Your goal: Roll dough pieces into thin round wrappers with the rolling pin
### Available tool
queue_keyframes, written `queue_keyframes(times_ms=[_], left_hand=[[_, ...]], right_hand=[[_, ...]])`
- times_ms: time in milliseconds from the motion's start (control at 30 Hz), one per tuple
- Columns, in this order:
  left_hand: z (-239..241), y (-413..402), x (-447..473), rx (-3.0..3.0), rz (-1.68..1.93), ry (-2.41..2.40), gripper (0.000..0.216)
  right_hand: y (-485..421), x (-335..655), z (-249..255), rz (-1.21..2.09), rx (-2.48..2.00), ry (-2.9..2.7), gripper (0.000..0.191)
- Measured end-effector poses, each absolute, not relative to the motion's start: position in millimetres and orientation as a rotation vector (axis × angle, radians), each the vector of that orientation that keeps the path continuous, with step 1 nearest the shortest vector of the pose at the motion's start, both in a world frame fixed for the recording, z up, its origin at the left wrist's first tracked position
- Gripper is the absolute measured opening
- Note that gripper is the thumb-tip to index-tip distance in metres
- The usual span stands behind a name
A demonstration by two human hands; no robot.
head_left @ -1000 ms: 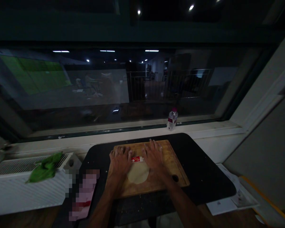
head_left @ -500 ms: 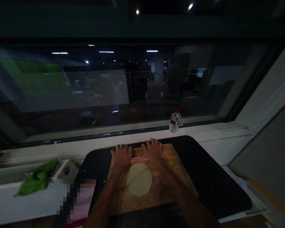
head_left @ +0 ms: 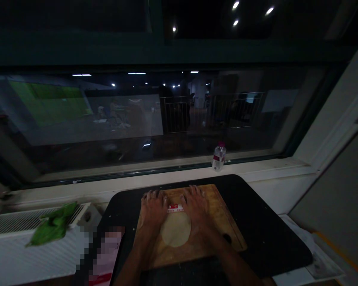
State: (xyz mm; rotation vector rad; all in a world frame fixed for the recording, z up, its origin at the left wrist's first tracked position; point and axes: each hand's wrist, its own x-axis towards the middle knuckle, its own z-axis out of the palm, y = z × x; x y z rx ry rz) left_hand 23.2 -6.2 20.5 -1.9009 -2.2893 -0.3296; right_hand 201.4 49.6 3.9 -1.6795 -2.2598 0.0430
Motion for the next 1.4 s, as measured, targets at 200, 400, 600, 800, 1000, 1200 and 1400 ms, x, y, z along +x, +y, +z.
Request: queue_keyframes(times_ms=[200, 400, 600, 800, 1000, 1200, 1400], left_hand=[[9, -46, 28, -2.044, -0.316, -2.194, 0.047], [-5, -78, 24, -2.177, -0.294, -2.063, 0.052], [-5, -67, 21, -2.287, -0.209, -2.022, 0.049], [7, -24, 28, -2.361, -0.337, -2.186, 0.042], [8, -11, 28, -2.366, -0.351, -2.197, 0.042], [0, -13, 32, -2.349, -0.265, -2.105, 0.039], [-5, -11, 34, -2.367, -0.309, -2.077, 0.042]], right_hand=[[9, 215, 7, 0.061, -1.558, -2.323, 0.043], [-15, 235, -4, 0.127, -1.380, -2.337, 0.046], [-5, 254, -10, 0.206, -1.168, -2.461, 0.044], [1, 240, -6, 0.258, -1.134, -2.478, 0.045], [-3, 222, -14, 0.163, -1.186, -2.386, 0.044], [-5, 222, -15, 0.102, -1.198, -2.381, 0.044], [-4, 222, -18, 0.094, -1.176, -2.381, 0.044]])
